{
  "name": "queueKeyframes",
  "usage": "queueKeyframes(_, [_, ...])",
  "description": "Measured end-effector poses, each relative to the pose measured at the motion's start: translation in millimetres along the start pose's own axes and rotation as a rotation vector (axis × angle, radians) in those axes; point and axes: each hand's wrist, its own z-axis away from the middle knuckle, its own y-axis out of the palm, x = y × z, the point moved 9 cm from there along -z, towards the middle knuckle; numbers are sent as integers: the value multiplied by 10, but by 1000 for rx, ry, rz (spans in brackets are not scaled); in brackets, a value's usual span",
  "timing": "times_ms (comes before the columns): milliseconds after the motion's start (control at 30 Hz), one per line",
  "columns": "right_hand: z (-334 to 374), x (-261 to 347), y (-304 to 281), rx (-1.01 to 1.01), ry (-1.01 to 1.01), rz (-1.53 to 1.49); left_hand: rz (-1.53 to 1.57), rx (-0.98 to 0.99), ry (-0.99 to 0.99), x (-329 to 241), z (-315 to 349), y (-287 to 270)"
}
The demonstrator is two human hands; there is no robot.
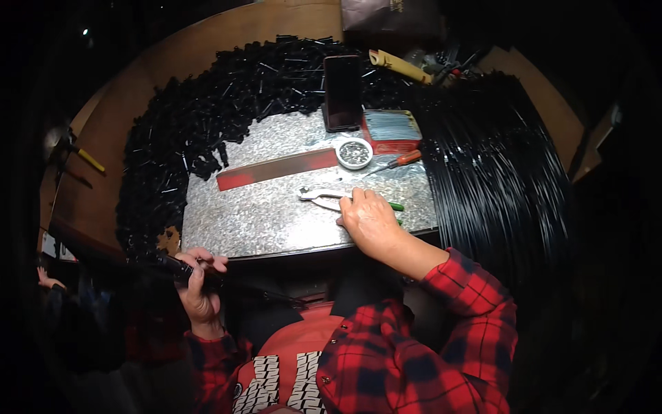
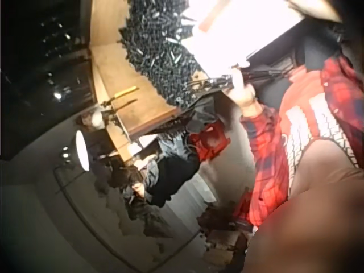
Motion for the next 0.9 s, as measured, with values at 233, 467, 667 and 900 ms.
queueKeyframes(233, [49,-155,103,8,11,39,-121,192,-167,137,38,152])
queueKeyframes(467, [-20,195,-229,-116,52,-355,-32,171,-106,131,120,105])
queueKeyframes(667, [-65,674,-471,38,-183,-533,-130,241,-248,294,173,120])
queueKeyframes(900, [-134,1071,-884,-450,-349,110,-28,244,-191,308,173,84])
